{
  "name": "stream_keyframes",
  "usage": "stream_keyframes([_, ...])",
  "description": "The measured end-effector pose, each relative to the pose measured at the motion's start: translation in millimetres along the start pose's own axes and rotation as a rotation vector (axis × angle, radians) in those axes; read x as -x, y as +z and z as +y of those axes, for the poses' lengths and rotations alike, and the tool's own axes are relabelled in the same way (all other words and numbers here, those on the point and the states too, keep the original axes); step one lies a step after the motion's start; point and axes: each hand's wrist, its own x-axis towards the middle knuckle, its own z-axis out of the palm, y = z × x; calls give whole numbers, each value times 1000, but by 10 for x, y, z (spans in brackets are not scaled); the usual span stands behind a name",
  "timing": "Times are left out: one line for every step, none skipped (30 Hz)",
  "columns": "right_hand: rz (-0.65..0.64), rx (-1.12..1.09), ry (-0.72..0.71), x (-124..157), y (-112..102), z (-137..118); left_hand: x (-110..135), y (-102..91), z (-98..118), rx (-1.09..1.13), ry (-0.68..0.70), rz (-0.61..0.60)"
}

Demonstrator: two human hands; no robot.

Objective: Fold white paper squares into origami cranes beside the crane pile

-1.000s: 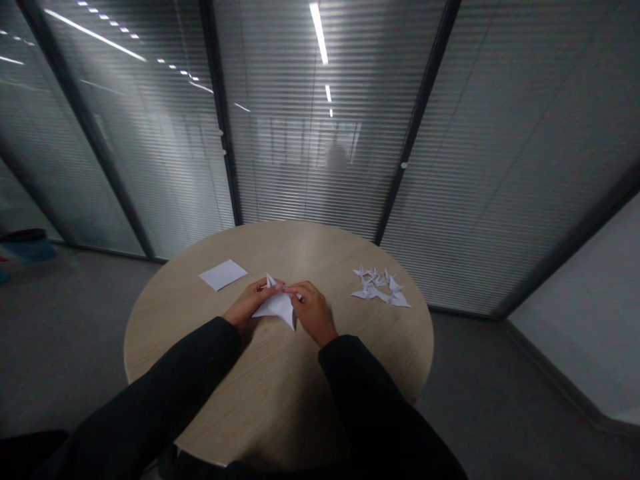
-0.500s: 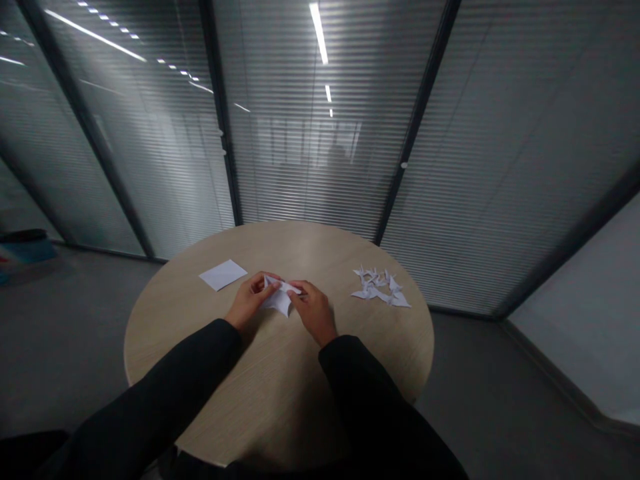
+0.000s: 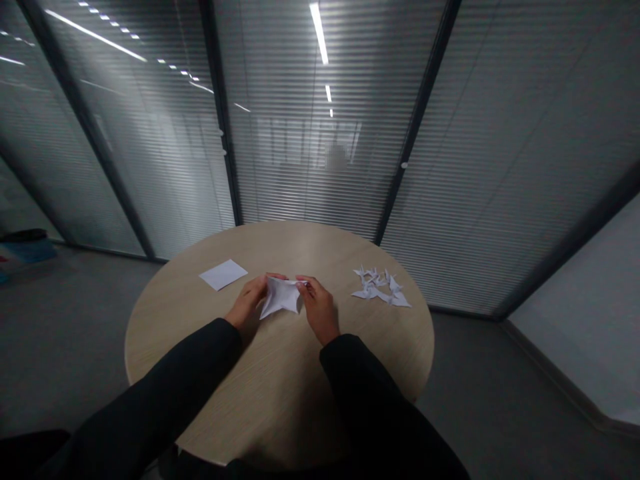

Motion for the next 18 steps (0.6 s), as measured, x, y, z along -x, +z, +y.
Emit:
stream_keyframes([5, -17, 6, -10, -1, 17, -7, 0, 9, 81, -56, -8])
stream_keyframes([6, -33, 12, -20, 0, 35, -19, -3, 12, 134, -136, -45])
stream_keyframes([3, -48, 16, -28, 6, 53, -36, -10, 9, 178, -206, -53])
stream_keyframes([-3, -61, 19, -34, 13, 71, -54, -18, 1, 216, -274, -34])
stream_keyframes([-14, -73, 25, -39, 23, 88, -72, -27, -11, 250, -334, -5])
stream_keyframes([-28, -81, 38, -42, 32, 103, -85, -35, -25, 288, -389, 7])
stream_keyframes([-44, -88, 56, -43, 40, 116, -94, -42, -39, 324, -447, -11])
stream_keyframes([-58, -93, 75, -44, 45, 127, -97, -47, -52, 352, -489, -29])
stream_keyframes([-71, -94, 94, -44, 48, 136, -95, -49, -63, 374, -518, -54])
stream_keyframes([-83, -93, 109, -44, 48, 143, -90, -50, -71, 385, -533, -74])
stream_keyframes([-91, -89, 119, -43, 46, 148, -83, -49, -77, 387, -533, -86])
stream_keyframes([-97, -85, 126, -41, 44, 151, -76, -46, -80, 382, -523, -92])
stream_keyframes([-106, -79, 132, -39, 41, 152, -71, -44, -82, 376, -511, -96])
stream_keyframes([-116, -75, 139, -36, 41, 151, -67, -41, -83, 371, -502, -96])
stream_keyframes([-129, -75, 144, -32, 41, 150, -66, -40, -82, 366, -497, -93])
stream_keyframes([-143, -82, 146, -28, 44, 148, -65, -40, -82, 362, -498, -89])
stream_keyframes([-157, -90, 145, -24, 48, 146, -66, -42, -81, 361, -500, -87])
stream_keyframes([-168, -97, 143, -21, 52, 145, -66, -45, -81, 361, -503, -88])
